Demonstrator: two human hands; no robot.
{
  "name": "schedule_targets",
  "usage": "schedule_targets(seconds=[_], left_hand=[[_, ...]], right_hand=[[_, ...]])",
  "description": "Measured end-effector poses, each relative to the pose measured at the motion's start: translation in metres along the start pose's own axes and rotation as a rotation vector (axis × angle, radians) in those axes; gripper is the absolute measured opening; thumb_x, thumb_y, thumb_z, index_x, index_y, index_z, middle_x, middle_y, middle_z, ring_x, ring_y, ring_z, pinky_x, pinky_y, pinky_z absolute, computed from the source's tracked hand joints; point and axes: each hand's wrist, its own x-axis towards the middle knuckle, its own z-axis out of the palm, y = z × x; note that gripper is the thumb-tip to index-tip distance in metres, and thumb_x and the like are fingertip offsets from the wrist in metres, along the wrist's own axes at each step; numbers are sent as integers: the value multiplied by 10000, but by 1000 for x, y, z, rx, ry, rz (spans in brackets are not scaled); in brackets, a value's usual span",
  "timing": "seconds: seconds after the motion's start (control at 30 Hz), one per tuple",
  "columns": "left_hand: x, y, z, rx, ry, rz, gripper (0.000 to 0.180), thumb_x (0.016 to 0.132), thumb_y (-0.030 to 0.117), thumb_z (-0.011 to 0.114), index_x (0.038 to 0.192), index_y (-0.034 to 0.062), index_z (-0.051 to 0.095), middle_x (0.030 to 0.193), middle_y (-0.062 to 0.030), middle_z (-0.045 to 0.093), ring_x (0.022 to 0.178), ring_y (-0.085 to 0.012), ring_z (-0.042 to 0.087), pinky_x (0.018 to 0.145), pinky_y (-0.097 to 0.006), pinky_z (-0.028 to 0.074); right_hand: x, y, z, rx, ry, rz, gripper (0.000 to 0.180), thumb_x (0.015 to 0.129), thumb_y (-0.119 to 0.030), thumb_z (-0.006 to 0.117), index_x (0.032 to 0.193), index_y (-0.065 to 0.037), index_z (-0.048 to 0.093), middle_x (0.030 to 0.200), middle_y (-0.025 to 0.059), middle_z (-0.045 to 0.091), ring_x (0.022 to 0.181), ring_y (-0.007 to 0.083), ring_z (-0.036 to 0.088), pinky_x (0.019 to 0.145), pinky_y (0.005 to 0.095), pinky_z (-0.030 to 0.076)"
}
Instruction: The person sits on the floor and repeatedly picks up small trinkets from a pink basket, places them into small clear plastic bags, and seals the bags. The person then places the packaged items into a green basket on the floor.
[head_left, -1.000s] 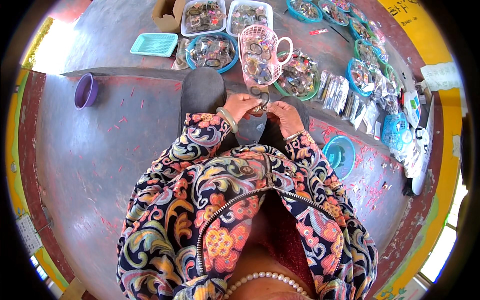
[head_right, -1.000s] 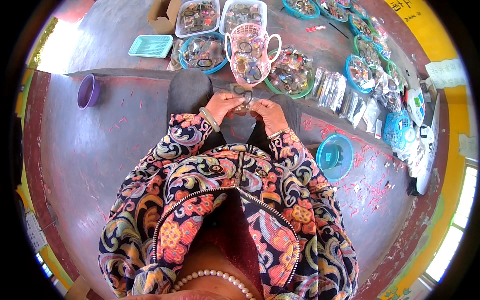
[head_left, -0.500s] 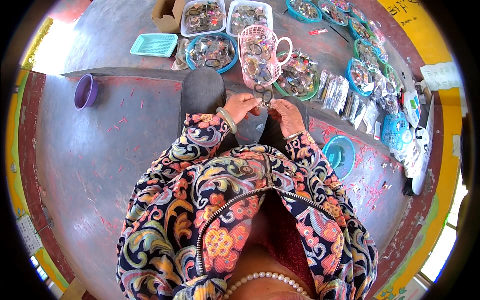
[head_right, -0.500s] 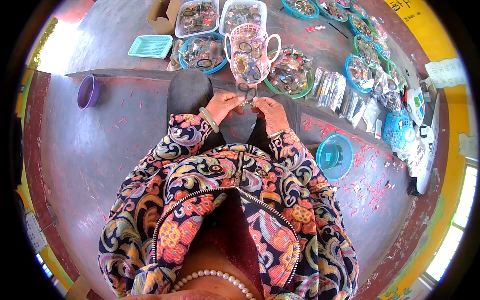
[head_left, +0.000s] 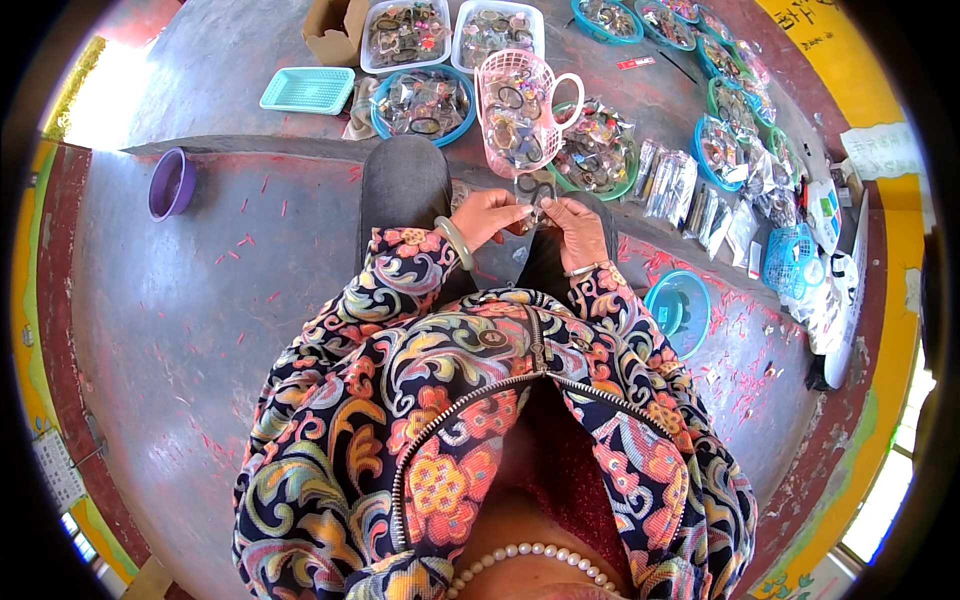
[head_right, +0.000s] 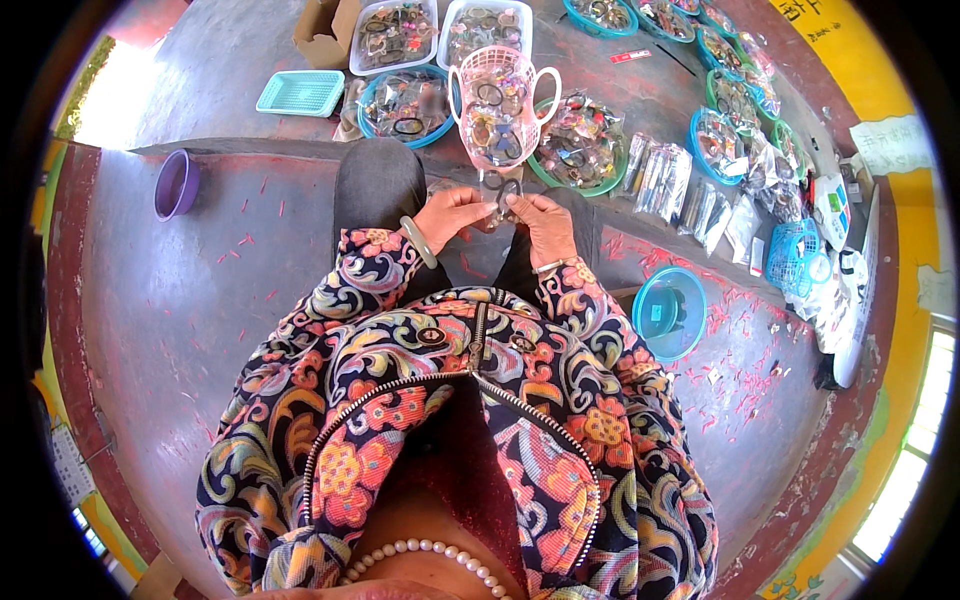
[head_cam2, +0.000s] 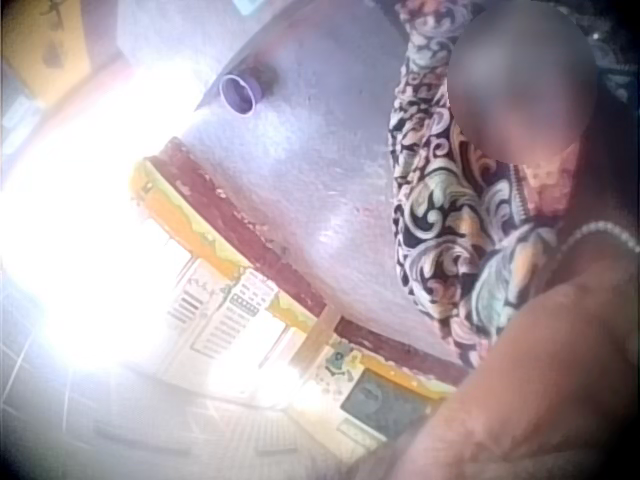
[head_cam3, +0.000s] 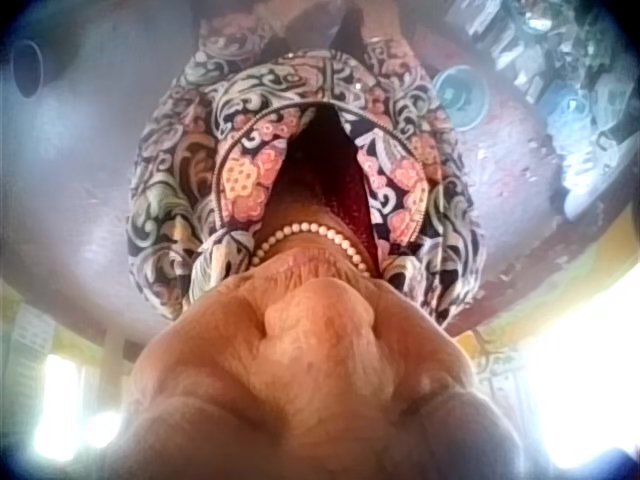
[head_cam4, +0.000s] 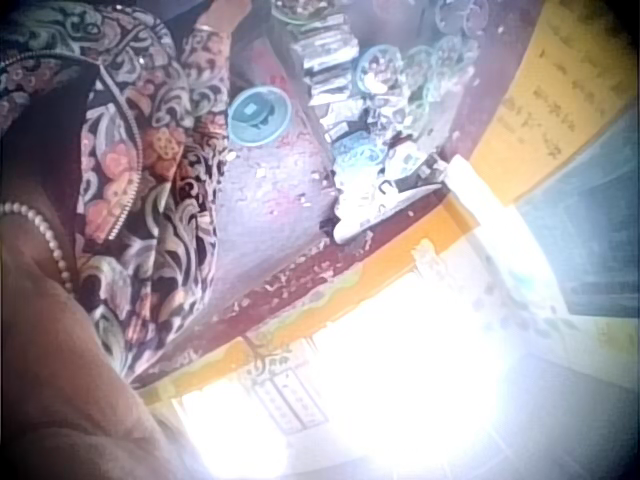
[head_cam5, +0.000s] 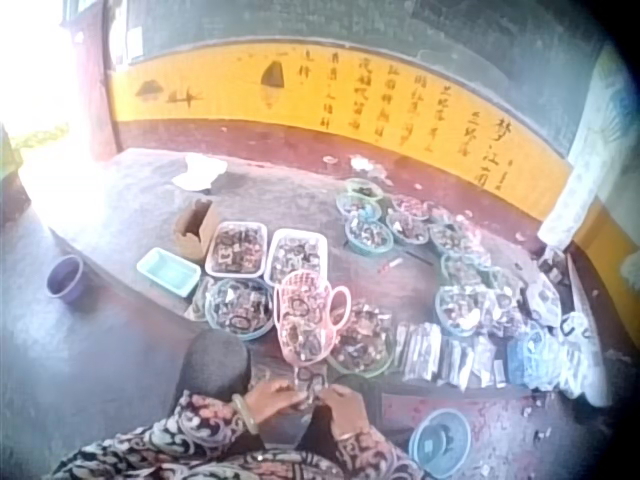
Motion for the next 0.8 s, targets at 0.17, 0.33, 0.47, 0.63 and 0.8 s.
schedule_targets(seconds=[0.17,0.33,0.47,0.63,0.8], left_hand=[[-4,3,-1,13,-95,-46,241,766,273,585,846,45,589,805,-41,626,754,-103,584,517,-202,393],[-4,5,-4,-111,12,-45,197,772,234,584,846,51,587,787,-42,626,734,-91,579,539,-204,352],[-3,1,-5,-140,2,-24,196,768,231,595,851,55,579,787,-38,623,714,-92,582,536,-201,352],[-4,3,-4,-184,52,-55,207,769,236,597,863,53,569,779,-27,618,709,-98,589,528,-209,360],[1,0,-1,-240,226,-135,272,820,283,525,982,65,529,859,-46,603,788,-132,574,565,-227,379]], right_hand=[[0,3,0,-61,-49,30,134,747,-135,638,804,-18,602,685,0,574,596,69,491,547,189,358],[2,4,-6,-90,-64,96,147,753,-117,631,846,-9,598,730,22,584,639,86,507,604,206,398],[-3,1,-2,-100,-43,72,146,742,-151,641,829,-37,616,701,0,587,614,65,504,554,186,356],[0,-5,-2,-77,-67,145,138,759,-140,620,849,-40,590,706,3,586,608,67,517,539,175,366],[17,-17,-7,-96,6,135,114,776,-131,596,844,-43,572,715,7,585,592,77,526,521,182,385]])
